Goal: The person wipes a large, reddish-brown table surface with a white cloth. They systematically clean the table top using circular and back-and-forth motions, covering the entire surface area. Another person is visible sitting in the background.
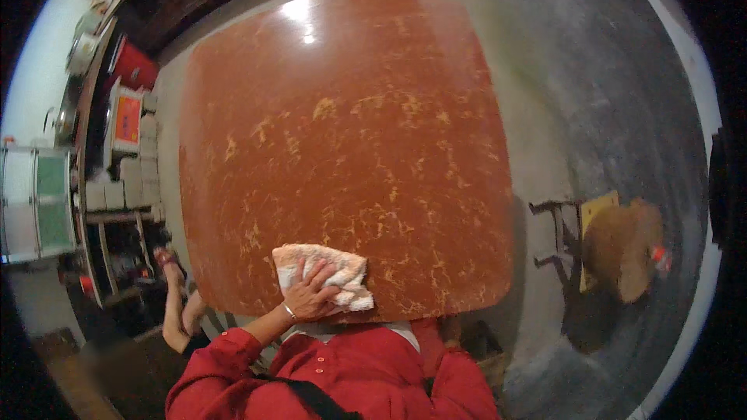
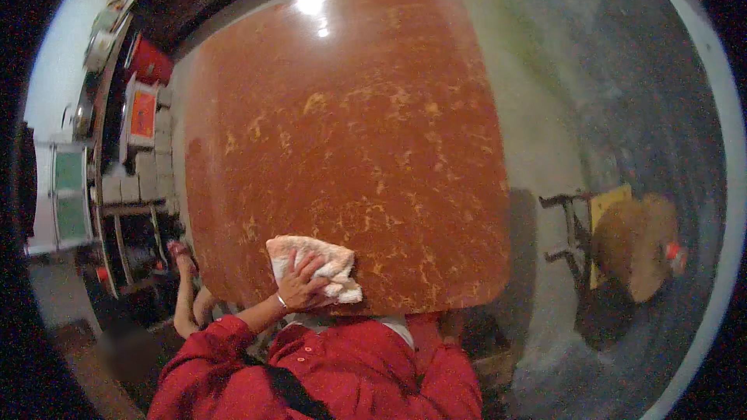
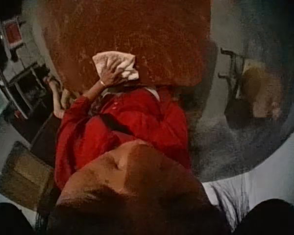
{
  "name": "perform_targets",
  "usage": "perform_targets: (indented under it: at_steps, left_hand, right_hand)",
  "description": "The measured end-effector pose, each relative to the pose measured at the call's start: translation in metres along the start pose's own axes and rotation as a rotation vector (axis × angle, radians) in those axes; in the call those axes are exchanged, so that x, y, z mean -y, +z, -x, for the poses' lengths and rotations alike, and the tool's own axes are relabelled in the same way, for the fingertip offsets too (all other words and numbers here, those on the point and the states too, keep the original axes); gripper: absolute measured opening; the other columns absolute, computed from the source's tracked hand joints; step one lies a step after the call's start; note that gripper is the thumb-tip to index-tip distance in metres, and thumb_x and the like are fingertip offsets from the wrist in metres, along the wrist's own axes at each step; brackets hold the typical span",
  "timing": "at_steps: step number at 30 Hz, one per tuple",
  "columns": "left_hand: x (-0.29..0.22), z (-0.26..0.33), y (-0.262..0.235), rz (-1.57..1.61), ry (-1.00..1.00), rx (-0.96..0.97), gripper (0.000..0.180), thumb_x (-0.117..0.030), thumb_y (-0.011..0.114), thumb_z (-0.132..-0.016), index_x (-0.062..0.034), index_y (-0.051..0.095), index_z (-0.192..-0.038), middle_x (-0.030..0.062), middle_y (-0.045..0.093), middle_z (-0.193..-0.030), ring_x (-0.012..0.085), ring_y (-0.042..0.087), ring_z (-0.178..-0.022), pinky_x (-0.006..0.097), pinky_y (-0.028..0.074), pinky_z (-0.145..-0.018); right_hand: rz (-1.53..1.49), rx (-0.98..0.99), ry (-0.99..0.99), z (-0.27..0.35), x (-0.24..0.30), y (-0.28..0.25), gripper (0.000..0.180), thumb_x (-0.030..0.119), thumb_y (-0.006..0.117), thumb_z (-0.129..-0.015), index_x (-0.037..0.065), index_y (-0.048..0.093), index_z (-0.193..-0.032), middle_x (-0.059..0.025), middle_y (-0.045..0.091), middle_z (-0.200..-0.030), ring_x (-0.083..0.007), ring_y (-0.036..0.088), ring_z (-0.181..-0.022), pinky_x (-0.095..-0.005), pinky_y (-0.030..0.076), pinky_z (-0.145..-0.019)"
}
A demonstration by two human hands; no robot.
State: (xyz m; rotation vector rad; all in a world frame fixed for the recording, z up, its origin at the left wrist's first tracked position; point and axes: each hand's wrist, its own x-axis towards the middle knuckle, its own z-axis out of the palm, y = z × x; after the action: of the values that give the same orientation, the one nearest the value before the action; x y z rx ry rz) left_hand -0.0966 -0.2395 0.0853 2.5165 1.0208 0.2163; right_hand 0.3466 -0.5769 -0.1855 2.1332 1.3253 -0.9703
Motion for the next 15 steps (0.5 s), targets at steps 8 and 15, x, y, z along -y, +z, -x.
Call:
perform_targets:
  at_steps: [8,15]
  left_hand:
    - [-0.011,0.007,-0.022,0.149,-0.119,-0.121,0.039,-0.048,0.069,-0.081,-0.02,0.062,-0.107,0.0111,0.042,-0.148,0.0296,0.033,-0.142,0.061,0.011,-0.116]
    - [-0.02,0.01,-0.003,0.217,-0.115,-0.232,0.045,-0.047,0.067,-0.081,-0.0187,0.058,-0.116,0.0124,0.034,-0.152,0.0319,0.024,-0.145,0.062,0.007,-0.117]
  right_hand:
    - [-0.007,0.094,-0.099,-0.023,0.07,-0.076,0.045,0.039,0.056,-0.09,0.005,0.059,-0.12,-0.021,0.063,-0.117,-0.0364,0.062,-0.103,-0.0445,0.05,-0.086]
    - [0.159,0.095,-0.293,-0.071,0.1,-0.098,0.043,0.038,0.057,-0.091,0.006,0.061,-0.118,-0.0197,0.065,-0.115,-0.0351,0.063,-0.102,-0.0431,0.05,-0.086]
